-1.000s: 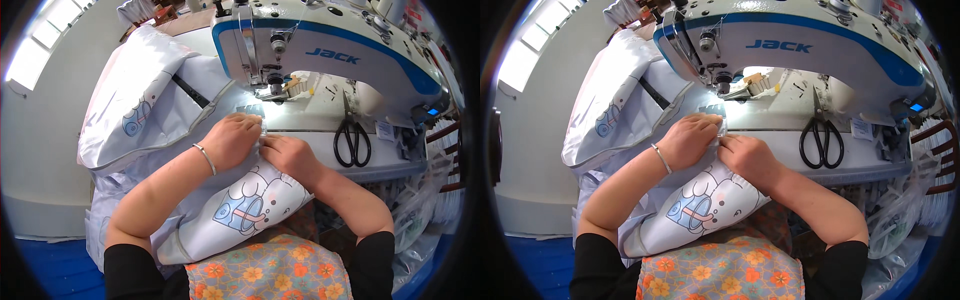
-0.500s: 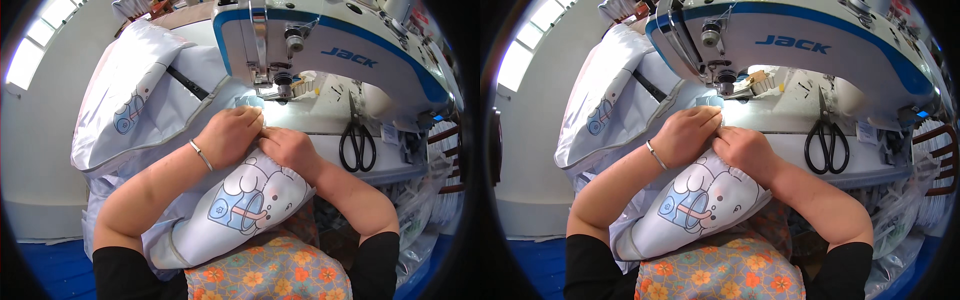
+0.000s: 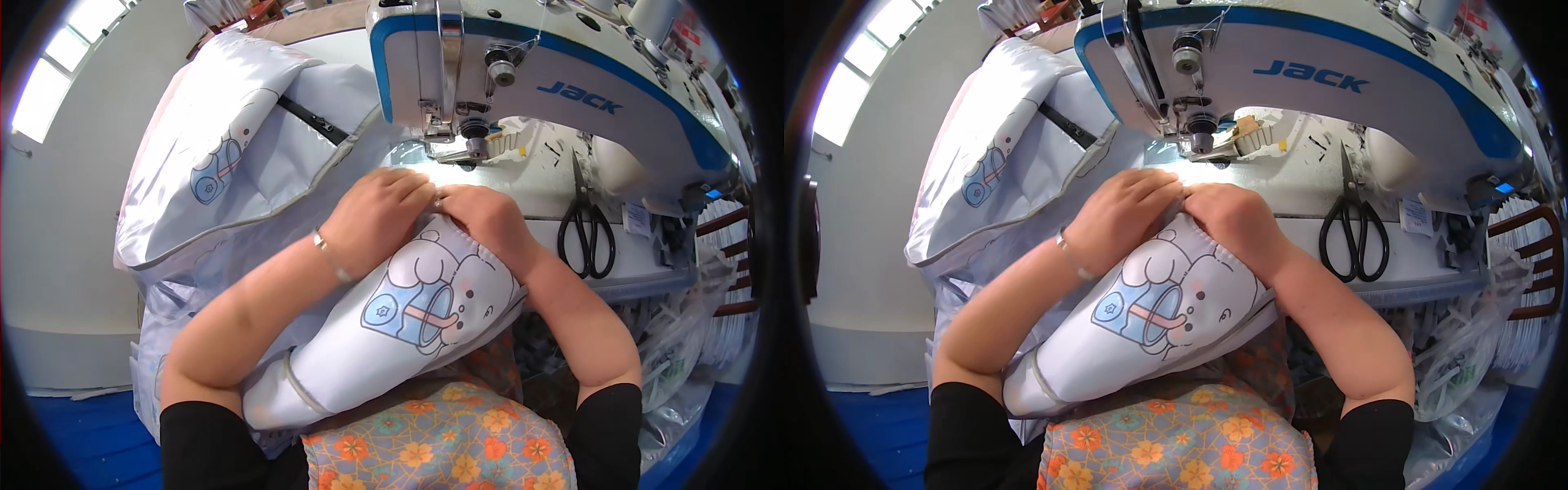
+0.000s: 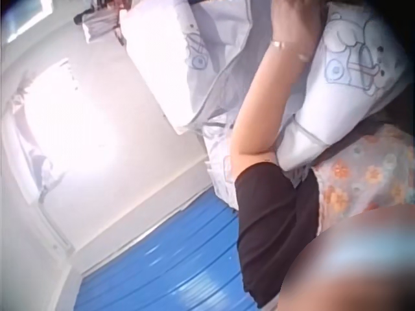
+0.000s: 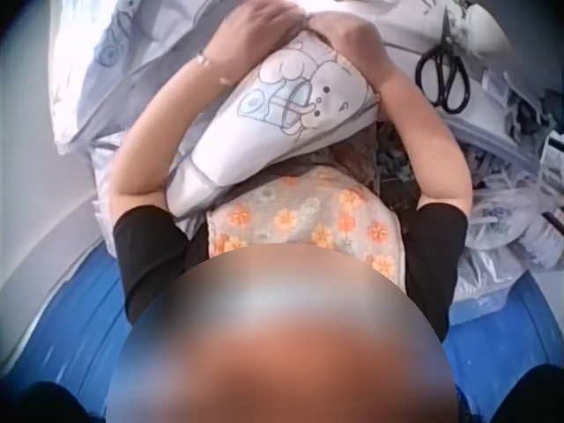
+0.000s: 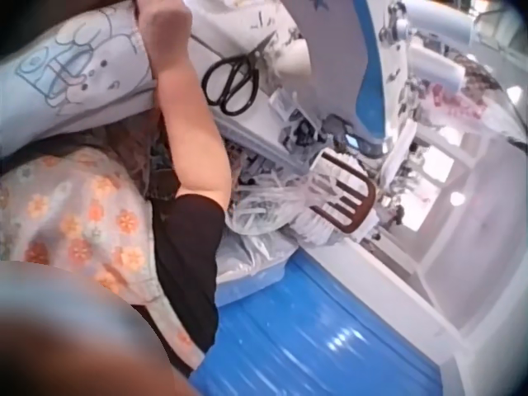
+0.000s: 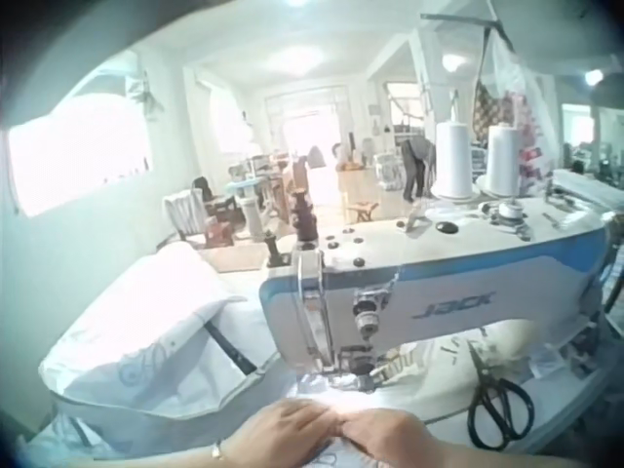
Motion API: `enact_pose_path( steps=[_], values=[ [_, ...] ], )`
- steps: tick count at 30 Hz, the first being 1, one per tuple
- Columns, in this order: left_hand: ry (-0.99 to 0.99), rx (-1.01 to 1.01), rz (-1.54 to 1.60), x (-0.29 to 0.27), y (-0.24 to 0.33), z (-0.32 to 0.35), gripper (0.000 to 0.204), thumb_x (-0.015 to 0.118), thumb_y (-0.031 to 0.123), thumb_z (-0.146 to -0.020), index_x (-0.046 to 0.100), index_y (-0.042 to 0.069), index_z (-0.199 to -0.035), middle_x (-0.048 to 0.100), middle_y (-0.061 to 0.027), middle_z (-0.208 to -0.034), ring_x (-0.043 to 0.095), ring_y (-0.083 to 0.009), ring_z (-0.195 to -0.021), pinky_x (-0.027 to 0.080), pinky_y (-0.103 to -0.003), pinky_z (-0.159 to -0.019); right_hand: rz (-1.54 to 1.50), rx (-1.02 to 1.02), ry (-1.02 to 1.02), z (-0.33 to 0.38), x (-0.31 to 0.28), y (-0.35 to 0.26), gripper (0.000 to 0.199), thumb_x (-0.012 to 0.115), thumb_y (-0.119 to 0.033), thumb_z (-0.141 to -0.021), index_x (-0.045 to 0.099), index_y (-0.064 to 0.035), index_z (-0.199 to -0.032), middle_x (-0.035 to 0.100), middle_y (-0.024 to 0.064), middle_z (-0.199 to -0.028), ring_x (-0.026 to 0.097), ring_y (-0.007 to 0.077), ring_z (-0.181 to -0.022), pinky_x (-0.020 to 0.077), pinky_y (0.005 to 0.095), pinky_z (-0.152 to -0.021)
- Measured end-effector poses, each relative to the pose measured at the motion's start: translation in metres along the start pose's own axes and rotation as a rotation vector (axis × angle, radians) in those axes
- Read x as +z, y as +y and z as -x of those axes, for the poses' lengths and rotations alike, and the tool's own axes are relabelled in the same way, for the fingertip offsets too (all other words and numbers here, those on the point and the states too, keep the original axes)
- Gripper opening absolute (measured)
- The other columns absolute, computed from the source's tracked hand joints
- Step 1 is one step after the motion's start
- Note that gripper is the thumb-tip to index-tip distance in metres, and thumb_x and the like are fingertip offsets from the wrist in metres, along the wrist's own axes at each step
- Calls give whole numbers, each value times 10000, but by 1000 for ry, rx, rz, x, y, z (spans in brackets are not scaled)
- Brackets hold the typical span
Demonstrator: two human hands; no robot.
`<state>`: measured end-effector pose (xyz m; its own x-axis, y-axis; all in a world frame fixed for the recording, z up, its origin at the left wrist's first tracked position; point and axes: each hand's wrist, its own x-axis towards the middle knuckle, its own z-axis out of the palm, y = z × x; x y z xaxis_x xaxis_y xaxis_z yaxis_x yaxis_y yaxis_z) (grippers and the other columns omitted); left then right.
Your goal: Sewing together fabric and plastic film components using an industrial sewing machine.
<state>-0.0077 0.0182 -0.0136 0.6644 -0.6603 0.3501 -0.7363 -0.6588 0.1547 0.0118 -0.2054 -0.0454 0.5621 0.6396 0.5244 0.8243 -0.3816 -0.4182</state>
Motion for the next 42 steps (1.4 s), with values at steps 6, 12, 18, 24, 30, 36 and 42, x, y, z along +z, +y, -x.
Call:
enact_pose_path(
  steps=[6, 12, 18, 24, 30, 36, 42],
  values=[
    [-64, -378, -22, -67, 53, 131, 683, 791, 176, -714, 532, -30, -1312, 506, -224, -1411, 457, -410, -1331, 366, -469, -1111, -1049, 746, -44, 58, -40, -33, 452, 573, -89, -986, 472, 5, -1417, 613, 111, -1285, 589, 186, -1180, 460, 340, -1005],
    [372, -1142, 155, -17, 60, 293, 596, 776, 225, -803, 541, -8, -1299, 541, -193, -1356, 499, -343, -1280, 406, -428, -1065, -985, 796, 189, 142, -52, -75, 589, 675, -135, -899, 473, -37, -1443, 572, -3, -1105, 523, 82, -1023, 410, 222, -924],
    [1037, -1514, 1190, 69, 30, 345, 441, 712, 300, -922, 548, 56, -1251, 577, -103, -1261, 565, -223, -1141, 461, -348, -966, -867, 813, 255, 113, -30, -78, 517, 584, 34, -920, 478, -17, -1424, 617, 71, -1223, 577, 145, -1123, 410, 264, -1011],
    [1073, -1373, 1363, 19, -22, 307, 291, 702, 270, -921, 589, 89, -1119, 666, -61, -1007, 630, -179, -826, 497, -323, -709, -907, 790, 316, 109, -20, -84, 491, 565, 27, -920, 498, -10, -1405, 599, 99, -1288, 552, 166, -1200, 391, 294, -1062],
    [1119, -1515, 1158, 5, 2, 278, 218, 684, 272, -932, 608, 93, -832, 550, -4, -649, 518, -143, -547, 419, -279, -520, -866, 849, 338, 107, -22, -85, 482, 571, 21, -912, 508, -5, -1389, 600, 94, -1285, 547, 166, -1206, 382, 291, -1069],
    [1250, -1178, 702, -33, 13, 277, 242, 685, 215, -922, 575, 147, -718, 499, 43, -626, 418, -42, -542, 339, -227, -502, -877, 866, 244, 112, -26, -71, 493, 599, 38, -881, 532, -24, -1366, 607, -17, -994, 537, 67, -924, 414, 215, -858],
    [1273, -810, 370, -152, -27, 166, 246, 629, 137, -951, 593, 48, -725, 514, 48, -685, 413, -43, -605, 353, -225, -541, -968, 855, 279, 120, -40, -79, 580, 647, -20, -865, 490, -42, -1423, 627, 2, -991, 562, 76, -907, 426, 219, -849]
  ],
)
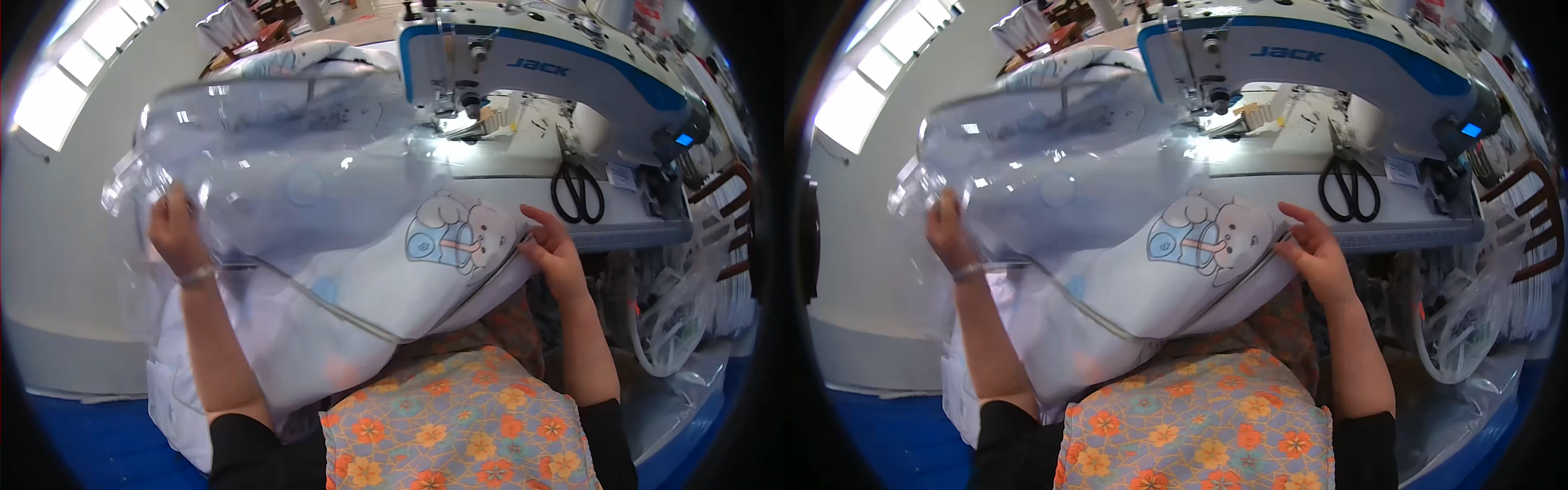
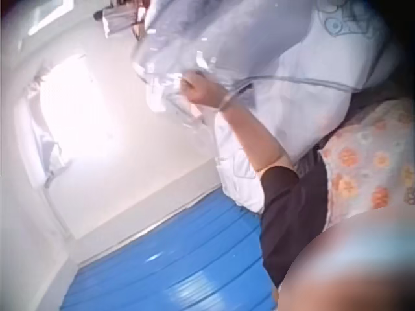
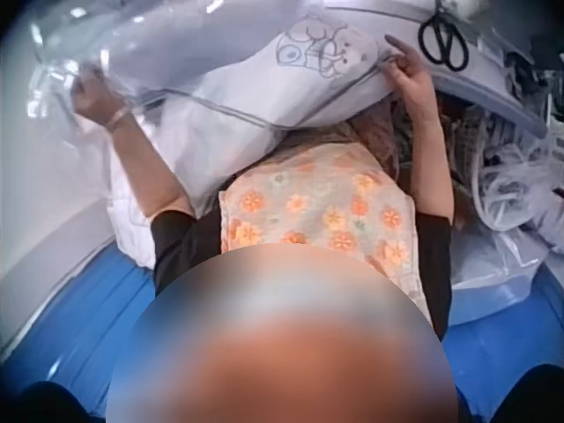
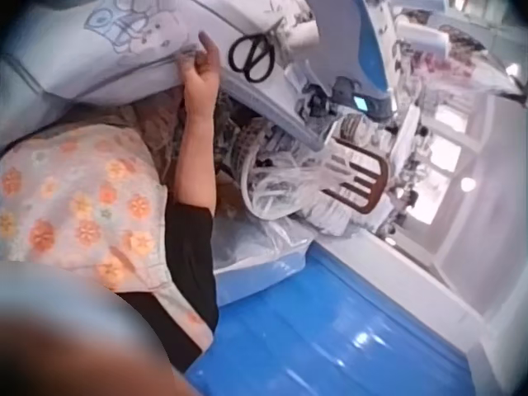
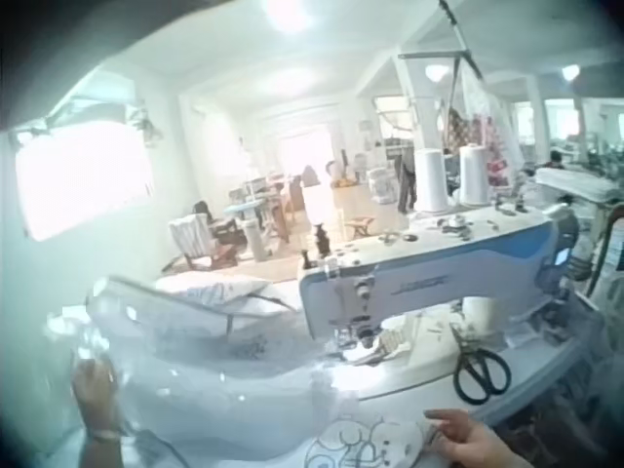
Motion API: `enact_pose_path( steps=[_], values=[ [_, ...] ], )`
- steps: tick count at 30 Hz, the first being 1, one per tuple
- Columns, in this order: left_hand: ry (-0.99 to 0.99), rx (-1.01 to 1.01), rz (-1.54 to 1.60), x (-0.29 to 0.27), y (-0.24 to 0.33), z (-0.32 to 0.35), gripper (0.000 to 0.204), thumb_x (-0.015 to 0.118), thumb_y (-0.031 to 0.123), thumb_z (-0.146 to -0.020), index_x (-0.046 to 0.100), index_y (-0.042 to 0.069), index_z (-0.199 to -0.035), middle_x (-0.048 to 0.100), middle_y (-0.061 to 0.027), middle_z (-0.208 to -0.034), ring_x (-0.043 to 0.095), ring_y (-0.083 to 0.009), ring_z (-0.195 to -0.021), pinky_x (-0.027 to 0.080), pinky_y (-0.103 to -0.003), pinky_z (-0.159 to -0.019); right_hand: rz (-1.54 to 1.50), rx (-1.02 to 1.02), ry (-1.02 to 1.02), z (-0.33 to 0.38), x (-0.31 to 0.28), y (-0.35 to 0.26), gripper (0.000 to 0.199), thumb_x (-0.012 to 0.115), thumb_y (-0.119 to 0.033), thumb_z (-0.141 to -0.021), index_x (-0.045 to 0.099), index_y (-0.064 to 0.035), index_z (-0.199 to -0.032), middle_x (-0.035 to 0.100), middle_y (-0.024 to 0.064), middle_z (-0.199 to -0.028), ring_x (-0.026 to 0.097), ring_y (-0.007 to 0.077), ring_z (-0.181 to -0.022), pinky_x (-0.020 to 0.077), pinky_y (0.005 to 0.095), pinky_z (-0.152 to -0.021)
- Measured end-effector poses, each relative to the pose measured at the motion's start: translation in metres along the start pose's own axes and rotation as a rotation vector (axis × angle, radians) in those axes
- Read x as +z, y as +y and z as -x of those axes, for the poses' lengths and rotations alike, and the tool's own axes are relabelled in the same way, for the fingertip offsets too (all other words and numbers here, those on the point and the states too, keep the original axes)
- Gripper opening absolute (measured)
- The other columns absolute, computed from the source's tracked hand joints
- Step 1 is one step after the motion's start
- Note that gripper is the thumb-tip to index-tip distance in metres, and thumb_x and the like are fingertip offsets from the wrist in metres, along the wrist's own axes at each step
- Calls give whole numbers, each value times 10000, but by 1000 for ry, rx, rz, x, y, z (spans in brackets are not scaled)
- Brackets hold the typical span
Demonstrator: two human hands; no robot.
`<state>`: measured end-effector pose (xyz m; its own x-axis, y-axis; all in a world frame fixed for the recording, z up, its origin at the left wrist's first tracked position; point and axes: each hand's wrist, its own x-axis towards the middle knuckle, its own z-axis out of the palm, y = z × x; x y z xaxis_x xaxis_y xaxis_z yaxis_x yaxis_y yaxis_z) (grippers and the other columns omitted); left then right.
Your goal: Sewing together fabric and plastic film components using an industrial sewing machine.
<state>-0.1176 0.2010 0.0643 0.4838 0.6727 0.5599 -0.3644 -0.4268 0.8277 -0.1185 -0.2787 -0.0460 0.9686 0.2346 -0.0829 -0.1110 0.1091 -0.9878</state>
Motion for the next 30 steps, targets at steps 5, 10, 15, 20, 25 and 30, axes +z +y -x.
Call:
enact_pose_path(
  steps=[5, 10, 15, 20, 25, 30],
  values=[
    [-235, 523, -496, 80, -14, -119, 297, 640, 265, -951, 676, -5, -833, 618, -75, -668, 535, -158, -590, 446, -308, -582, 348, 49, -56, 28, -13, 18, 751, 673, -37, -836, 373, -71, -1523, 623, 18, -983, 556, 91, -877, 462, 257, -811],
    [-505, 605, -1284, 88, -135, -187, 201, 563, 235, -919, 706, 95, -941, 707, -158, -942, 685, -387, -898, 544, -473, -785, 373, 20, -58, 58, 15, 24, 717, 688, -6, -835, 399, -16, -1491, 624, 7, -1014, 548, 75, -886, 456, 231, -796],
    [-674, 427, -1332, -4, -222, -124, 264, 559, 297, -925, 696, 80, -860, 693, -198, -863, 674, -404, -848, 536, -518, -729, 142, -119, 144, 55, -1, -42, 530, 613, 70, -831, 538, 1, -1351, 681, 5, -973, 614, 58, -820, 474, 203, -731],
    [-658, 209, -1338, -53, -126, -74, 361, 566, 392, -961, 675, 68, -845, 690, -189, -839, 658, -407, -807, 507, -512, -710, 596, 367, -307, 15, -43, -85, 542, 626, -3, -827, 528, 11, -1359, 684, 56, -1034, 636, 104, -878, 502, 241, -784],
    [-534, 726, -824, 37, 10, -20, 264, 830, 188, -748, 692, 73, -942, 704, -115, -947, 671, -335, -849, 534, -452, -787, 734, 105, -360, -43, -20, -109, 526, 562, -227, -899, 530, -16, -1380, 642, 168, -1228, 608, 241, -1101, 455, 352, -989],
    [-1086, 1281, -782, 168, 10, 73, 581, 714, 263, -792, 575, 5, -1294, 570, -164, -1330, 513, -311, -1278, 350, -478, -1118, 970, 65, -404, -81, 63, -109, 469, 580, -290, -918, 587, -50, -1321, 682, 195, -1160, 648, 308, -1079, 486, 363, -948]
  ],
)
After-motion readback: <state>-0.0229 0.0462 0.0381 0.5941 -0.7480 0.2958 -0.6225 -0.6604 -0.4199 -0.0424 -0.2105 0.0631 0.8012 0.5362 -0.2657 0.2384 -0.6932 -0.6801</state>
